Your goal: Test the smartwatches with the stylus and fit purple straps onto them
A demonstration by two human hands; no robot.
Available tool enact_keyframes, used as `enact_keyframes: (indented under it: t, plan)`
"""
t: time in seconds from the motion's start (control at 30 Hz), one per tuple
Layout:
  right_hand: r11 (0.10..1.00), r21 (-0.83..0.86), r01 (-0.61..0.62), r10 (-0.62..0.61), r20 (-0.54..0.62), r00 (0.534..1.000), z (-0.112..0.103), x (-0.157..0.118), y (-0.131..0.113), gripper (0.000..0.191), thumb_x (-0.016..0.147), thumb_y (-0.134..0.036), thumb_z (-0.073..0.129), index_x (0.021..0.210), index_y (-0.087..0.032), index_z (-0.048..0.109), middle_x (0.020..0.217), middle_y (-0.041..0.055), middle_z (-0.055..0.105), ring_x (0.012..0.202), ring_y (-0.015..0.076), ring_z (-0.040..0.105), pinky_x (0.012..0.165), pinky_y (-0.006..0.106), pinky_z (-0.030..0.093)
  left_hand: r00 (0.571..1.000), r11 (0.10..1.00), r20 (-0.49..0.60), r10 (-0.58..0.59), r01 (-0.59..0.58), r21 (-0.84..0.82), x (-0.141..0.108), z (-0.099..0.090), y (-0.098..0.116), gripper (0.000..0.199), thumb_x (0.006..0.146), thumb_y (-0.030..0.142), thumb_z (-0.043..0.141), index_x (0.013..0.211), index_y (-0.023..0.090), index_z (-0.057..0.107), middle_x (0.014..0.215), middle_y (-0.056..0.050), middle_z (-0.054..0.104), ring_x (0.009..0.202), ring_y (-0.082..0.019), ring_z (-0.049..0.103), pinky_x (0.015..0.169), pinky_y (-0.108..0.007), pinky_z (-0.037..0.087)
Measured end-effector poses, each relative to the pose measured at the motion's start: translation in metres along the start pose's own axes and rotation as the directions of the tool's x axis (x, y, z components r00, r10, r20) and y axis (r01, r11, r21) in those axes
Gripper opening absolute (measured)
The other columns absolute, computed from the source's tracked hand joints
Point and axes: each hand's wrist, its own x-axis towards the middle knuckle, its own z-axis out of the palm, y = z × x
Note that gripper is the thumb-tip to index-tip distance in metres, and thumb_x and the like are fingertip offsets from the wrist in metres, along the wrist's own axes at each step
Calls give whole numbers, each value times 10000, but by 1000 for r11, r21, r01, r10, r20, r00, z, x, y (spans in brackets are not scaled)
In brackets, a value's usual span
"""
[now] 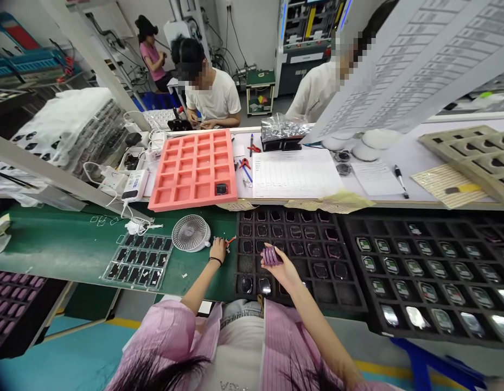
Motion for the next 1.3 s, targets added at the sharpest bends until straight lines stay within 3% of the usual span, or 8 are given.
enact_keyframes:
  t: [0.23,0.37,0.43,0.63,0.77,0.97,1.13,1.3]
  plan:
    - [998,40,38,-36,-49,998,-10,-5,-6,252,813,-318,590,1028,-211,670,831,51,716,696,171,660,676,325,548,986,989,-85,144,-141,30,-8,-24,31,216,960,242,371,1015,173,568,995,-95,600,968,-219,550,874,-363,396]
    - [998,32,51,-49,-49,998,-13,-6,-5,258,807,-306,602,1037,-208,666,832,54,718,706,176,664,688,333,552,879,888,-137,456,-460,0,6,-27,86,209,967,251,379,1012,183,572,984,-76,611,937,-192,561,843,-327,389]
    - [998,24,51,-50,-53,997,-13,-7,-5,260,806,-315,607,1031,-201,670,838,58,718,712,177,666,689,330,550,861,863,-157,483,-499,-79,15,-27,99,206,967,265,388,1051,193,562,1022,-67,609,976,-185,553,865,-319,388]
    - [999,13,51,-50,-87,995,-18,-12,-5,275,802,-319,620,1043,-197,671,839,59,715,704,172,659,696,332,545,991,963,-75,110,-125,-237,32,-16,50,204,911,116,402,1032,164,559,1071,-100,578,1019,-199,544,896,-336,419]
    - [1000,20,19,-16,-106,994,-19,-11,-3,247,805,-303,615,1021,-196,673,832,58,715,700,170,659,698,332,544,997,970,15,73,-68,-235,37,1,26,193,823,61,513,991,140,565,1076,-115,583,1045,-220,548,929,-357,424]
    - [999,34,31,-28,-83,996,-10,-5,-3,252,816,-305,602,1033,-196,669,840,62,714,704,172,658,698,333,536,995,959,60,85,-65,-276,45,12,34,230,794,-21,477,951,108,586,1030,-145,610,991,-215,592,905,-339,453]
    - [998,44,43,-41,-36,998,0,-7,-8,260,814,-318,612,1033,-190,667,845,69,707,711,170,649,708,331,523,994,928,-23,107,-108,-356,43,-6,29,210,807,-14,466,871,115,619,916,-114,619,858,-186,628,839,-331,499]
    - [998,52,32,-33,9,999,15,-17,-16,257,848,-326,575,1039,-177,660,843,77,704,700,173,648,685,331,517,960,836,-231,161,-257,-485,9,-59,40,249,946,210,409,1028,161,639,1002,-95,635,868,-151,639,804,-304,534]
